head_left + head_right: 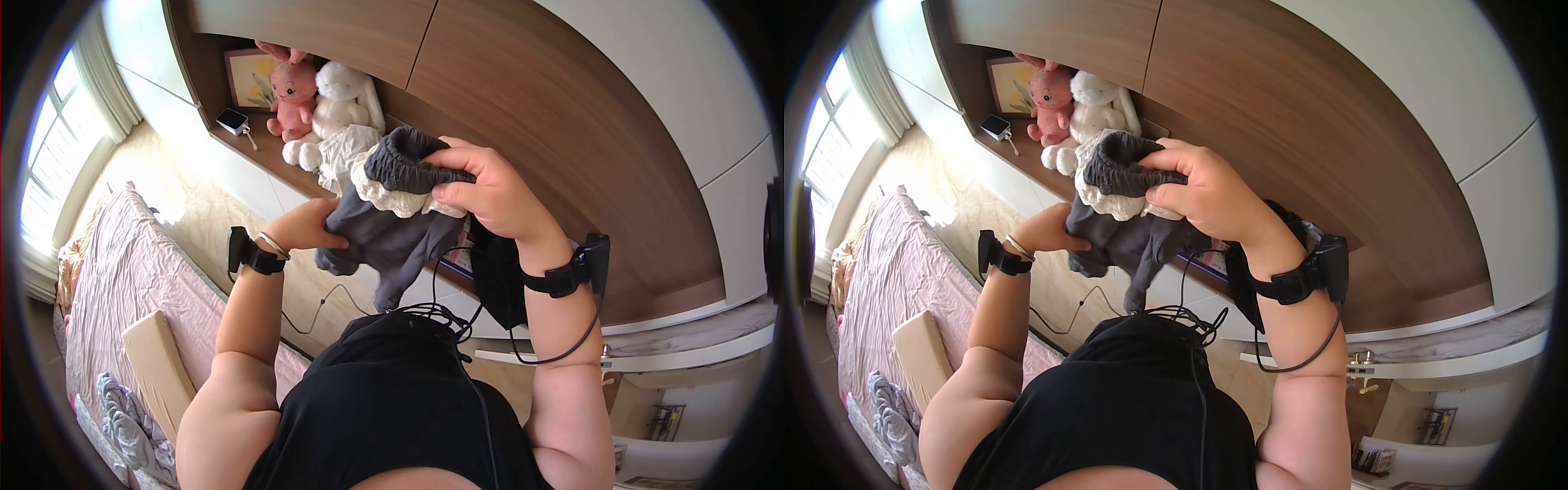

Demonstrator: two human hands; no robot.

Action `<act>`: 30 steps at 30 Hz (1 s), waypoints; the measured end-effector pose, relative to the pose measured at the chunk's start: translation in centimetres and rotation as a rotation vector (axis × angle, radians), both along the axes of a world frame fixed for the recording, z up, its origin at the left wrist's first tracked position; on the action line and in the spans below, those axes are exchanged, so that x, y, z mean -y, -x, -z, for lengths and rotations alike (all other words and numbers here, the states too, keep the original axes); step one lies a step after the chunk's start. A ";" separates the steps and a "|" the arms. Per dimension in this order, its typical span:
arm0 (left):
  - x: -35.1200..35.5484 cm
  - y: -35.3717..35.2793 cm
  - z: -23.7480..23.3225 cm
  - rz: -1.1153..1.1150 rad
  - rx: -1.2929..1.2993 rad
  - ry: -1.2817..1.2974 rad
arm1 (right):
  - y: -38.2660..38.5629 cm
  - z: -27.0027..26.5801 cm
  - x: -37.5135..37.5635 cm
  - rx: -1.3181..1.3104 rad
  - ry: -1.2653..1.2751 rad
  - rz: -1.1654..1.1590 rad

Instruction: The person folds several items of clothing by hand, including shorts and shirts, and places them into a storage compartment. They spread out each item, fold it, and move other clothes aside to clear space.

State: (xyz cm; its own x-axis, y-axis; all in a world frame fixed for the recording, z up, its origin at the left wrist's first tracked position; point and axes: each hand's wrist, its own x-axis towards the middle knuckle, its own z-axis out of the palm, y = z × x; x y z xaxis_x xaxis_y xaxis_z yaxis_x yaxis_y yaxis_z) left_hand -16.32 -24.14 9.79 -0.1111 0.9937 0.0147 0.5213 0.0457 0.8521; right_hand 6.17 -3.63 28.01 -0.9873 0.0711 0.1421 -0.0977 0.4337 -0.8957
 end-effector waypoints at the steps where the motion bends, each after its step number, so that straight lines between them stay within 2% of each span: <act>1: -0.3 0.3 1.0 0.055 0.065 0.077 | -0.1 0.0 -0.1 0.033 0.001 0.013; 2: -0.6 0.4 2.0 0.055 0.066 0.075 | -0.2 0.0 0.0 0.035 -0.001 0.012; 4: -1.1 0.1 2.9 0.103 -0.101 -0.342 | -0.3 -0.2 -0.1 0.072 0.037 0.023; 5: -1.6 -0.4 3.4 0.103 -0.100 -0.341 | -0.3 -0.2 -0.3 0.073 0.037 0.023; 7: -3.3 -2.5 3.1 0.285 0.804 -0.424 | -0.7 -0.2 -0.6 0.187 0.205 0.045; 11: -5.3 -5.3 4.3 0.395 0.803 -0.171 | -1.2 -0.5 -1.6 0.162 0.212 0.085; 13: -6.1 -7.6 4.1 0.348 0.678 -0.185 | -1.4 -0.3 -2.0 -0.003 0.152 0.088; 14: -6.0 -8.8 3.9 0.254 0.552 -0.284 | -1.6 -0.2 -2.3 -0.004 0.153 0.094; 15: -6.1 -8.9 4.3 0.262 0.553 -0.281 | -2.0 -0.1 -2.7 -0.024 0.101 0.109; 17: -6.3 -8.7 5.4 0.195 0.695 0.014 | -2.8 -0.1 -3.7 -0.046 0.048 0.135; 18: -5.7 -8.7 5.5 0.153 0.808 0.030 | -3.1 -0.2 -4.3 -0.049 0.043 0.151; 19: -4.9 -8.0 5.9 0.160 0.807 0.035 | -3.4 -0.3 -4.9 -0.051 0.040 0.166; 20: -3.9 -6.9 6.6 0.146 0.997 0.117 | -3.7 0.4 -5.8 -0.052 0.043 0.175; 21: -3.2 -6.2 6.9 0.129 1.185 0.203 | -4.2 1.6 -7.1 0.091 0.149 0.293; 22: -2.4 -6.0 5.6 0.089 1.214 0.191 | -4.3 2.2 -7.7 0.232 0.255 0.408; 23: -1.4 -5.9 4.1 0.047 1.242 0.177 | -4.5 3.2 -7.6 0.284 0.152 0.431; 25: -0.8 -6.5 1.1 0.065 1.304 0.118 | -5.5 9.7 -6.7 0.061 -0.548 0.567; 27: -1.0 -7.2 0.0 -0.078 1.444 0.244 | -5.6 11.4 -4.9 -0.110 -0.545 0.368; 28: -1.5 -7.3 0.2 -0.090 1.331 0.247 | -5.5 11.0 -3.2 -0.168 -0.543 0.274; 29: -1.6 -7.8 0.3 -0.092 1.330 0.252 | -5.6 10.4 -1.4 -0.224 -0.540 0.183; 30: -1.9 -8.8 -0.7 -0.114 1.259 0.249 | -5.6 10.1 0.0 -0.188 -0.471 0.106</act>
State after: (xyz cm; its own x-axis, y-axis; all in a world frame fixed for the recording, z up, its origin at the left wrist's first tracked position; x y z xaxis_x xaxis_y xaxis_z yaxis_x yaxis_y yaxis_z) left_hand -7.51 -22.27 10.51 0.0032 0.9387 -0.3447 -0.6483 0.2644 0.7140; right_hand 11.80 -3.67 17.87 -0.9324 0.0547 0.3572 -0.1722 0.8018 -0.5722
